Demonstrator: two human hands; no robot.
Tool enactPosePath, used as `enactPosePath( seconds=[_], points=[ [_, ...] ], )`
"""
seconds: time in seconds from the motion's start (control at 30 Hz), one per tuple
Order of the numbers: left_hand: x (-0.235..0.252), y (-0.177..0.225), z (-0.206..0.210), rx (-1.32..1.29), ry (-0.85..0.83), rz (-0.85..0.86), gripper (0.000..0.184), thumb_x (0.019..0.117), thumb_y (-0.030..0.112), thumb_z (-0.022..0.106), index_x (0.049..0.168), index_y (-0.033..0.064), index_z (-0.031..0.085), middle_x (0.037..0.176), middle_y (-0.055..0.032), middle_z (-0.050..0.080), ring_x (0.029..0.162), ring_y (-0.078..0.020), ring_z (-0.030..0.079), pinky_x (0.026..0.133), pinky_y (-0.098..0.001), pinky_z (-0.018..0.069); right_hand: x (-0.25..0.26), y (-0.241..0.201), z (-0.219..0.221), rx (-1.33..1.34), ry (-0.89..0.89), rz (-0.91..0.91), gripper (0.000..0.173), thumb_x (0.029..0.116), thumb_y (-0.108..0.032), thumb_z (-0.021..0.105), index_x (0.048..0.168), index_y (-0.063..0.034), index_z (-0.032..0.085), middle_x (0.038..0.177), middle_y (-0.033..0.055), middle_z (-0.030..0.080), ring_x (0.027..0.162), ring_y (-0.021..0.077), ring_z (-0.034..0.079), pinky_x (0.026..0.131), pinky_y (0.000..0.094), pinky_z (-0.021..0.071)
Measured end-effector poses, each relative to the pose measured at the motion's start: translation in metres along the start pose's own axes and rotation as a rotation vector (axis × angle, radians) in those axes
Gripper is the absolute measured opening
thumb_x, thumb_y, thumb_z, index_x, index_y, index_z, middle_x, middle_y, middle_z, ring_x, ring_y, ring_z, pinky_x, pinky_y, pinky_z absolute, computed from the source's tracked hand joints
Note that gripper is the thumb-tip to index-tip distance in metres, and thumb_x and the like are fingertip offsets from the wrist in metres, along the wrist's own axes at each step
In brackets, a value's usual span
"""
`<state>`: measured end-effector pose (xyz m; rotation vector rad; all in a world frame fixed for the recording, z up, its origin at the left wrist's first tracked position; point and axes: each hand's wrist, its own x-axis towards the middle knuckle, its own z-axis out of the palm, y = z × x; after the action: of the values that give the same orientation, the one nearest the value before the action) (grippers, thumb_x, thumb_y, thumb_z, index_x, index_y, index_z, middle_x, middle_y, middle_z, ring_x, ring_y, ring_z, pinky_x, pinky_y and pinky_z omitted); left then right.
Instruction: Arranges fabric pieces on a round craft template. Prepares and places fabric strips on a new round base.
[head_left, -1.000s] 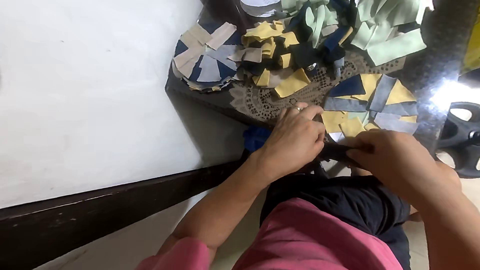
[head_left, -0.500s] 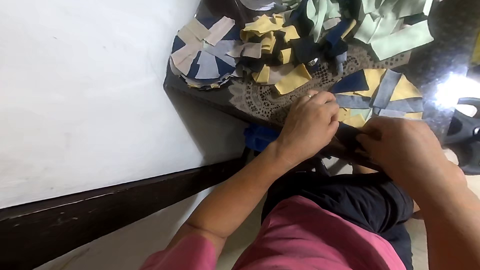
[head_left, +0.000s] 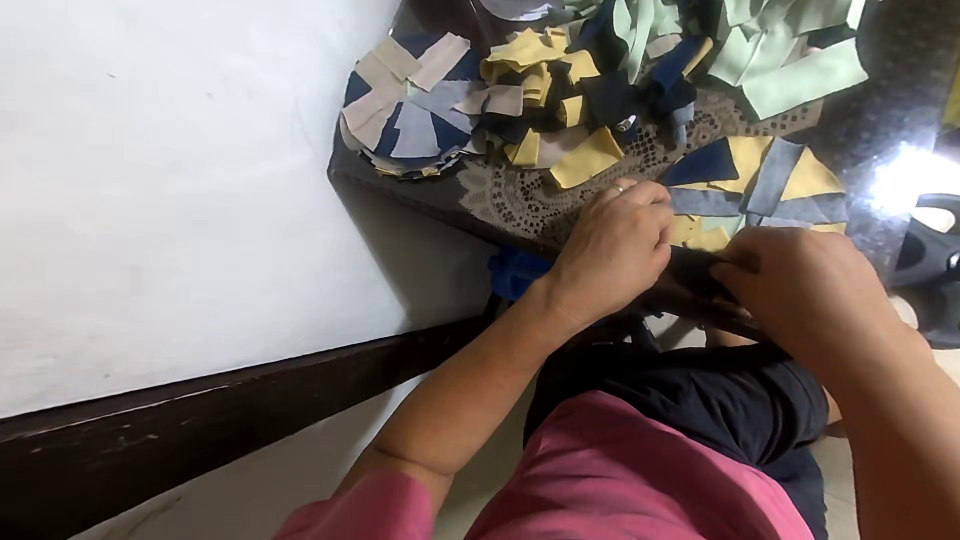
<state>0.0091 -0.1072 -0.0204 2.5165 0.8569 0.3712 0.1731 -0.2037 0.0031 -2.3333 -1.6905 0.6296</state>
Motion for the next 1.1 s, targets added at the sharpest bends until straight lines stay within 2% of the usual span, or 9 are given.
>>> enactPosePath(
  seconds=[0.6,0.93,1.03,1.1],
  points=[
    [0.0021,-0.003,0.0037,-0.021,0.004,-0.029,0.011,0.091,0.011,0.069,0.082,0.0062,0.073,0.127,-0.01,0.068,0.128,-0.0308,0.057,0.102,-0.0497,0.0475,0.0017,-0.001,-0.0016,-0.011,-0.019,-0.008,0.01,0.0954,-0.011,0.071,0.088,-0.0051,0.071,0.075,0.0152,0.067,0.072,0.0374,0.067,0.06,0.0585,0.0506],
    [0.0026,-0.0034,0.0049,-0.019,0.015,-0.029,0.012,0.0905,0.011,0.069,0.08,0.0061,0.073,0.126,-0.0099,0.069,0.126,-0.0305,0.058,0.1,-0.0489,0.0486,0.003,-0.0013,-0.0027,-0.007,-0.031,-0.004,0.009,0.0956,-0.011,0.07,0.089,-0.0051,0.071,0.076,0.0157,0.067,0.073,0.038,0.067,0.06,0.0588,0.0502],
    [0.0024,-0.003,0.0054,-0.011,0.019,-0.031,0.011,0.0903,0.011,0.069,0.081,0.0063,0.073,0.126,-0.0097,0.068,0.126,-0.0306,0.058,0.1,-0.0496,0.0486,0.0026,-0.0029,-0.0014,-0.009,-0.019,0.008,0.008,0.0948,-0.011,0.071,0.091,-0.0038,0.068,0.075,0.0165,0.066,0.072,0.039,0.066,0.059,0.0588,0.05],
    [0.002,-0.0033,0.006,-0.009,0.026,-0.024,0.011,0.0897,0.01,0.07,0.08,0.0062,0.072,0.125,-0.0101,0.069,0.126,-0.0308,0.059,0.1,-0.0497,0.049,0.001,-0.0029,-0.0007,0.01,-0.005,0.003,0.008,0.0942,-0.01,0.071,0.096,-0.0029,0.067,0.075,0.0172,0.065,0.072,0.0399,0.066,0.059,0.0602,0.0499]
  ],
)
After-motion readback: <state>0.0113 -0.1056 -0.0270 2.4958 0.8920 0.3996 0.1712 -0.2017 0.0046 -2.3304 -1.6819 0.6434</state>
